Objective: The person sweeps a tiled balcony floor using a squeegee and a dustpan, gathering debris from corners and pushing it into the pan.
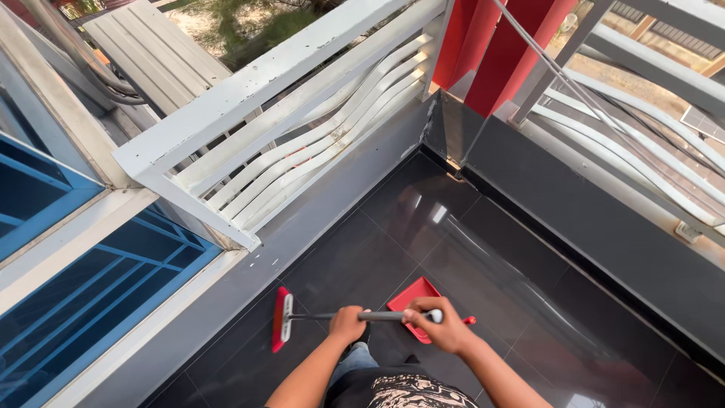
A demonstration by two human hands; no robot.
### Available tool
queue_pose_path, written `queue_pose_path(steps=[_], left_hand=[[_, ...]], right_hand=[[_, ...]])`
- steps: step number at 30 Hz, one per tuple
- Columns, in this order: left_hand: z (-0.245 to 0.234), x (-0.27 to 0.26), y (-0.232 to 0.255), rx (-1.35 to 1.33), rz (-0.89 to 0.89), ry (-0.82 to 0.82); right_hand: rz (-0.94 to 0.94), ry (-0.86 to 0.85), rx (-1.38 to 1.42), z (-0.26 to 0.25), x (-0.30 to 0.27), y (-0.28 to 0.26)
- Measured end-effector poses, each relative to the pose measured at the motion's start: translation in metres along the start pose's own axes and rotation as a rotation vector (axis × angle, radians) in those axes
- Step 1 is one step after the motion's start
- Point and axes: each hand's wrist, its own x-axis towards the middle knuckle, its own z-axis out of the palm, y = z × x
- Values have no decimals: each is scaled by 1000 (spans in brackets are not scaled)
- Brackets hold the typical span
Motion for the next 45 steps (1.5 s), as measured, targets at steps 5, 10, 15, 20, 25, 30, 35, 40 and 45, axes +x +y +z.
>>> queue_pose_path(steps=[5,10,15,20,25,30,35,40,45], left_hand=[[-9,30,78,34,259,-53],[-36,26,82,57,461,76],[-55,30,22,-32,350,163],[-36,57,4,41,174,-3],[8,79,73,85,357,-72],[9,77,132,110,491,-190],[-22,48,128,49,564,-122],[-35,43,70,82,492,-76],[2,56,31,64,359,-65]], right_hand=[[-191,218,83,-41,-27,-45],[-309,133,-2,-19,-36,-96],[-380,3,-29,20,-9,-97],[-23,28,-54,16,19,-50],[115,260,-48,-41,-14,-36],[-39,340,66,-51,-56,-54],[-150,396,-73,-37,-76,-69],[-204,262,-25,-10,-58,-67],[20,168,-49,3,-28,-42]])
